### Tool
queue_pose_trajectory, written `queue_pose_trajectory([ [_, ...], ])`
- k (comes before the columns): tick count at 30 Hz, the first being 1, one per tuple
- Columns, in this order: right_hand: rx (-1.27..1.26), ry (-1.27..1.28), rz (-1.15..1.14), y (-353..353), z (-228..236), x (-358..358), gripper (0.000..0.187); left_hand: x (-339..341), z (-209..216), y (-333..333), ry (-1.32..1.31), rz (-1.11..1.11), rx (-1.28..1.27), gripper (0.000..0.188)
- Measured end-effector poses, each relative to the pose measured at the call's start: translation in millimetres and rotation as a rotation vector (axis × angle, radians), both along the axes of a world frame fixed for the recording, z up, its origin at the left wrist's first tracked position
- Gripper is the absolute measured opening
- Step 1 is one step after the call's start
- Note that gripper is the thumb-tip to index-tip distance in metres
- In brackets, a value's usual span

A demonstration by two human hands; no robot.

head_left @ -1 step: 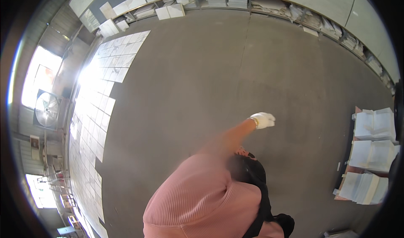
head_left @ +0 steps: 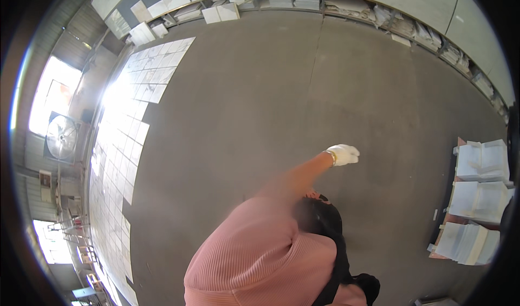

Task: The person picks up white square tiles from a stack, carries them to a floor area, and places them in a grid pattern. The person repeats this process, picking up tiles and laying them out one by one.

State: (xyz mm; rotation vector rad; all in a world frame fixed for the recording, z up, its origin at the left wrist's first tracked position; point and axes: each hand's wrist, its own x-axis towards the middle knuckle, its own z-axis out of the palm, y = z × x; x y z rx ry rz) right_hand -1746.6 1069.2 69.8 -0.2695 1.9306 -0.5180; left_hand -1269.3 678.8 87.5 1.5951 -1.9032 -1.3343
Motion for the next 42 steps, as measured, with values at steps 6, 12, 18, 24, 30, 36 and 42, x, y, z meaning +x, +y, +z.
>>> queue_pose_trajectory([
  [6, 0.044, -0.057, 0.046, 11, -12, -179, 0.027, -106, -29, 73, -0.378, -0.259, -0.098, 0.045],
  [12, -0.007, -0.072, 0.047, -40, -13, -320, 0.029, -104, -91, 247, -0.632, 0.062, 0.362, 0.025],
  [18, -0.187, -0.113, -0.023, -78, 1, -423, 0.031, -120, -97, 292, -0.802, -0.057, 0.409, 0.029],
  [24, -0.198, 0.070, -0.039, 19, -10, -384, 0.036, -182, -101, 151, -1.144, -1.179, 0.140, 0.034],
  [30, -0.015, 0.008, -0.831, 196, -41, -327, 0.029, -461, -69, -75, -1.258, -1.245, -0.079, 0.029],
  [36, 0.666, 0.106, 0.546, 297, -59, -246, 0.029, -799, 6, -169, -0.137, -0.597, 0.031, 0.034],
  [42, 0.509, 0.079, 0.418, 287, -117, -283, 0.026, -950, -24, -70, 0.212, -0.758, 0.302, 0.039],
])
